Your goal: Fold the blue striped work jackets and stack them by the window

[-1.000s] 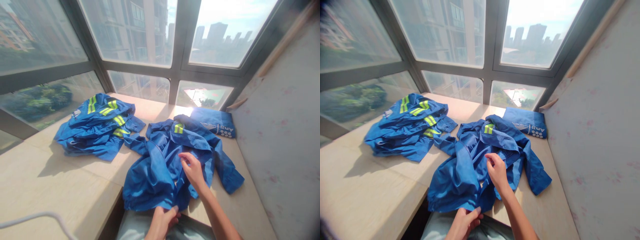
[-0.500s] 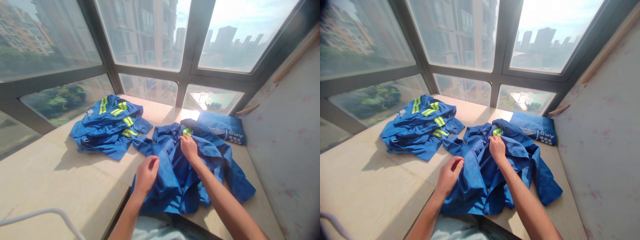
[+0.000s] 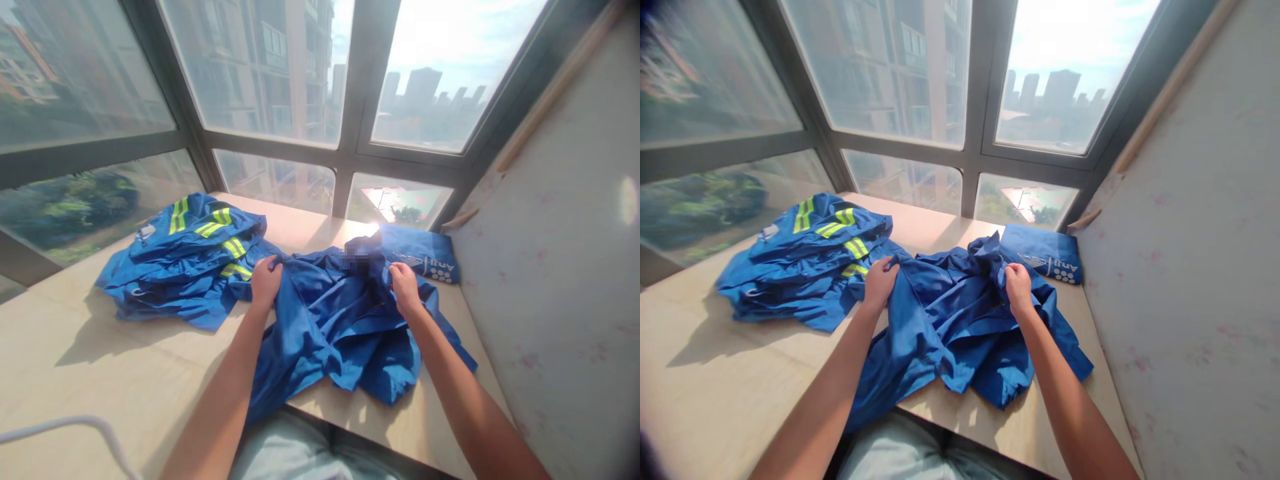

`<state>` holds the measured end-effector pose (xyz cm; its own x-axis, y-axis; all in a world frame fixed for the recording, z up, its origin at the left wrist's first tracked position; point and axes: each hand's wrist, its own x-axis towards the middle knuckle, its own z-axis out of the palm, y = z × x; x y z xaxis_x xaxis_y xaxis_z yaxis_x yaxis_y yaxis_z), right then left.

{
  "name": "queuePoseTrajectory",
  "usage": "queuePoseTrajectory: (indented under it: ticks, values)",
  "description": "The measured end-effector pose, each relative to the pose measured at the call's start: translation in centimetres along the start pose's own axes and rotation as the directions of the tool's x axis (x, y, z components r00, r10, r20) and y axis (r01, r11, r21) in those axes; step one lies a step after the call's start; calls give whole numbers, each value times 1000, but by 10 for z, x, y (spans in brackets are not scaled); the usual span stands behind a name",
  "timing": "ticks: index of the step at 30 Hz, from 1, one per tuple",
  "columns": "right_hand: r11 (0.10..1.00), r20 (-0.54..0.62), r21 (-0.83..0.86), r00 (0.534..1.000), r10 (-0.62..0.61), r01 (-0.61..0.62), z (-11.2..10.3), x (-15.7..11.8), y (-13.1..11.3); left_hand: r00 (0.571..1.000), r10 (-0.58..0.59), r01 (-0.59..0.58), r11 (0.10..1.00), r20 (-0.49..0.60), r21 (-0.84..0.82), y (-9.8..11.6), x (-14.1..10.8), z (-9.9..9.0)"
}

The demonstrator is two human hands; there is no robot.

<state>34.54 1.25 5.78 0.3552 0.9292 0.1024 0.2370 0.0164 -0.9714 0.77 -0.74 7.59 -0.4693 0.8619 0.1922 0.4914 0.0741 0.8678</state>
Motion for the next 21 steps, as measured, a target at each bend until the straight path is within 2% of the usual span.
queuePoseTrajectory:
  ticks: [2, 4, 6, 7, 8, 9, 10, 12, 14, 15, 17, 21]
  values:
    - [996, -40, 81, 999, 32, -28, -6, 3, -19, 985, 136, -141, 989, -105, -42, 31, 6, -7]
    - [986, -41, 168, 999, 23, -15, -6, 0, -36, 932, 343, -355, 928, -116, -112, 66, -10, -8]
    - [976, -17, 212, 999, -45, 48, -3, -7, -47, 842, 540, -528, 829, 17, -182, 90, -48, -2]
    - [975, 8, 206, 996, -89, 85, -2, -12, -49, 786, 606, -575, 789, 118, -216, 95, -72, 4]
    - [976, 45, 182, 991, -128, 118, 0, -17, -48, 722, 646, -599, 763, 246, -245, 94, -98, 10]
    - [979, 94, 142, 983, -161, 146, 1, -21, -46, 638, 672, -624, 738, 376, -258, 88, -124, 17]
    - [981, 154, 93, 971, -184, 171, 1, -26, -42, 570, 656, -639, 732, 494, -234, 77, -148, 24]
    - [978, 271, -4, 942, -198, 207, 0, -35, -31, 474, 527, -647, 752, 706, -127, 49, -185, 34]
    - [969, 352, -73, 915, -197, 237, -2, -43, -20, 403, 408, -645, 762, 819, -62, 23, -208, 40]
    - [962, 378, -97, 904, -200, 254, -3, -48, -16, 384, 376, -636, 770, 843, -53, 14, -213, 41]
    - [948, 412, -123, 884, -220, 293, -3, -57, -11, 381, 372, -604, 793, 846, -77, 6, -217, 42]
    - [920, 448, -139, 852, -270, 365, 3, -73, -7, 447, 451, -549, 820, 773, -161, 14, -204, 36]
